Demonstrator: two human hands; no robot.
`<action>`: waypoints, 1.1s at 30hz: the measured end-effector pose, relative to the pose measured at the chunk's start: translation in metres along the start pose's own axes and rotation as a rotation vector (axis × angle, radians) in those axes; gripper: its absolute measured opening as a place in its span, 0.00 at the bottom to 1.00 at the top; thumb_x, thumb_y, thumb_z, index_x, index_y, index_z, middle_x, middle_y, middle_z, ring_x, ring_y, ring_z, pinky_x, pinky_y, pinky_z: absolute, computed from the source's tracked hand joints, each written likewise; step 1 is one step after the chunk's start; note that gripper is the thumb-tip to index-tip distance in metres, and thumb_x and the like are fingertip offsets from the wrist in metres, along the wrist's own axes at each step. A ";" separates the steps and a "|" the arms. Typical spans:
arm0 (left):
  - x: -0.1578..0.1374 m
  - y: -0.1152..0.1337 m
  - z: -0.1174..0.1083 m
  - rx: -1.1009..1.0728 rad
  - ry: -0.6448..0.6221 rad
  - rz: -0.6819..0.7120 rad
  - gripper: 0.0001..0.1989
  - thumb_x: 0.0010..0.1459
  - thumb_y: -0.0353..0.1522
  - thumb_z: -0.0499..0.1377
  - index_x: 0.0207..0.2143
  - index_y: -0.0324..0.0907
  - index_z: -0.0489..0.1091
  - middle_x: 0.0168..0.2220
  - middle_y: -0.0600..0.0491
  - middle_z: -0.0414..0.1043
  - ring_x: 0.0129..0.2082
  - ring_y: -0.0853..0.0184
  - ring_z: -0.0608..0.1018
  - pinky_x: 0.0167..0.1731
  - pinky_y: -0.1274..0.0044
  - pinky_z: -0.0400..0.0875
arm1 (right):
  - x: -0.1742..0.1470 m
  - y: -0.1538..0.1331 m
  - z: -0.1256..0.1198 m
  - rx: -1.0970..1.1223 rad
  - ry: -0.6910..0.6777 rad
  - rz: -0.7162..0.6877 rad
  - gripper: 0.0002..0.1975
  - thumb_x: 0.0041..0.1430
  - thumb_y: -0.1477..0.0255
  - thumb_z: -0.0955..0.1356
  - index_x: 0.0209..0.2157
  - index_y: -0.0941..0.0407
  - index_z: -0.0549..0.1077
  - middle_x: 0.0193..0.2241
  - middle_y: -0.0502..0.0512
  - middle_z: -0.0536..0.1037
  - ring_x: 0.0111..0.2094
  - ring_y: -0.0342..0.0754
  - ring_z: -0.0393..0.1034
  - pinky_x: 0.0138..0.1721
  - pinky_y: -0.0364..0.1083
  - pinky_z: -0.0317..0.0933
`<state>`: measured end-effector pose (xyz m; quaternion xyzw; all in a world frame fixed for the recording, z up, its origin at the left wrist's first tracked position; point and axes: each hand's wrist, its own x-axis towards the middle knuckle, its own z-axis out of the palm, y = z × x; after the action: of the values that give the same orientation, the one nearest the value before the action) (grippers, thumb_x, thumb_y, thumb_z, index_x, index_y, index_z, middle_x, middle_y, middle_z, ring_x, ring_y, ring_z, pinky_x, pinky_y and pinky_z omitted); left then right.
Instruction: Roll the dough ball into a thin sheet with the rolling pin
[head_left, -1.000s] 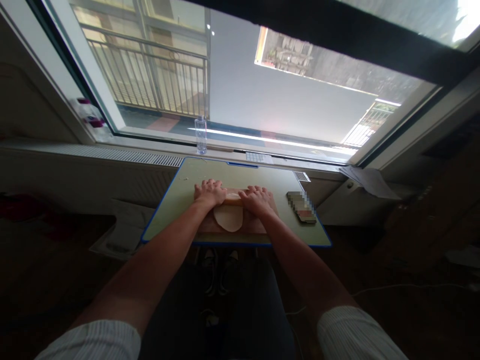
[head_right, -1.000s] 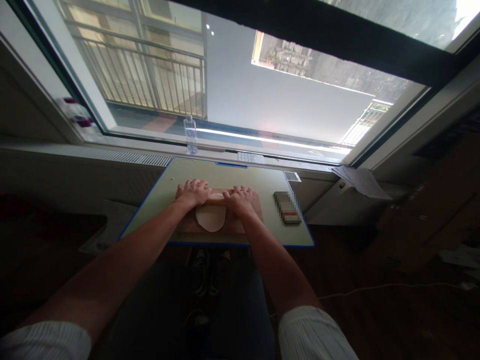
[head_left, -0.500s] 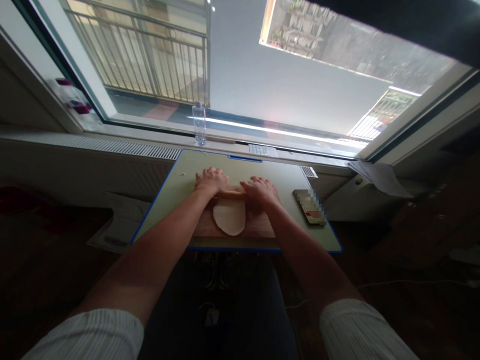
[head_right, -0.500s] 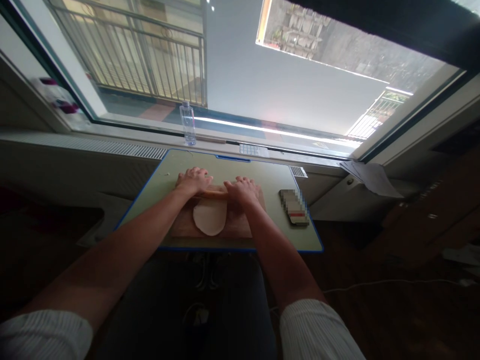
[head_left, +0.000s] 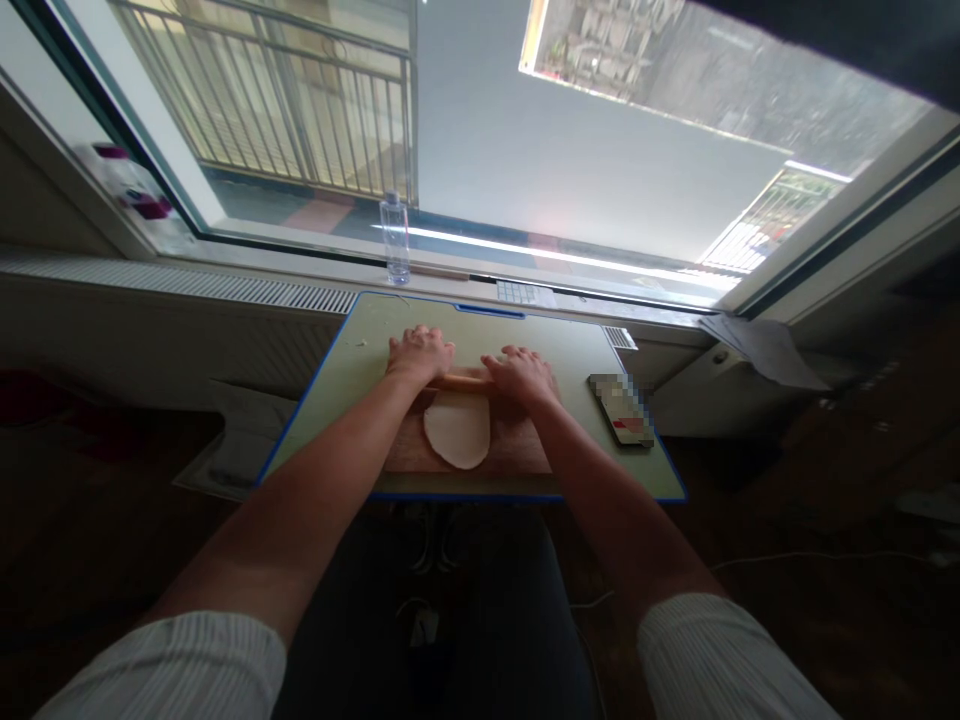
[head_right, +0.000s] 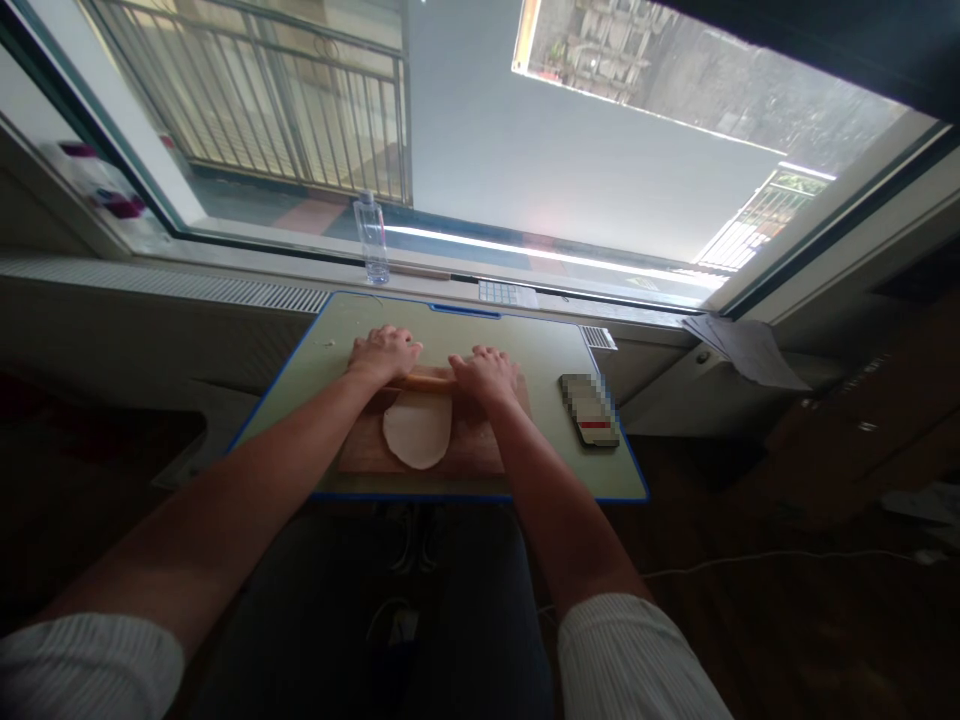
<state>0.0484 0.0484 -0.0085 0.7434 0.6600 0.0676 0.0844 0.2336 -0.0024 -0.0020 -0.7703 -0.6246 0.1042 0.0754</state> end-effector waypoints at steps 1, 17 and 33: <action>-0.003 0.000 0.000 0.002 0.007 0.002 0.28 0.69 0.46 0.47 0.60 0.43 0.75 0.64 0.36 0.72 0.63 0.46 0.73 0.61 0.53 0.66 | -0.002 0.000 0.000 -0.004 0.002 0.000 0.32 0.71 0.46 0.60 0.61 0.52 0.75 0.65 0.65 0.74 0.65 0.65 0.67 0.65 0.64 0.58; -0.051 -0.002 0.004 0.007 0.018 -0.037 0.26 0.69 0.44 0.46 0.59 0.47 0.76 0.67 0.41 0.71 0.66 0.46 0.70 0.65 0.50 0.61 | -0.057 0.000 0.009 -0.129 0.143 -0.053 0.25 0.75 0.52 0.60 0.57 0.52 0.77 0.58 0.63 0.79 0.60 0.61 0.68 0.62 0.58 0.55; -0.061 0.000 0.004 0.024 0.052 -0.040 0.26 0.69 0.43 0.45 0.58 0.46 0.76 0.65 0.39 0.72 0.65 0.46 0.70 0.63 0.52 0.61 | -0.065 0.000 0.007 -0.252 0.109 -0.094 0.25 0.77 0.54 0.57 0.61 0.49 0.75 0.61 0.63 0.76 0.62 0.61 0.65 0.63 0.59 0.53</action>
<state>0.0416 -0.0118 -0.0123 0.7289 0.6776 0.0771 0.0595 0.2186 -0.0660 -0.0046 -0.7482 -0.6630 -0.0205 0.0168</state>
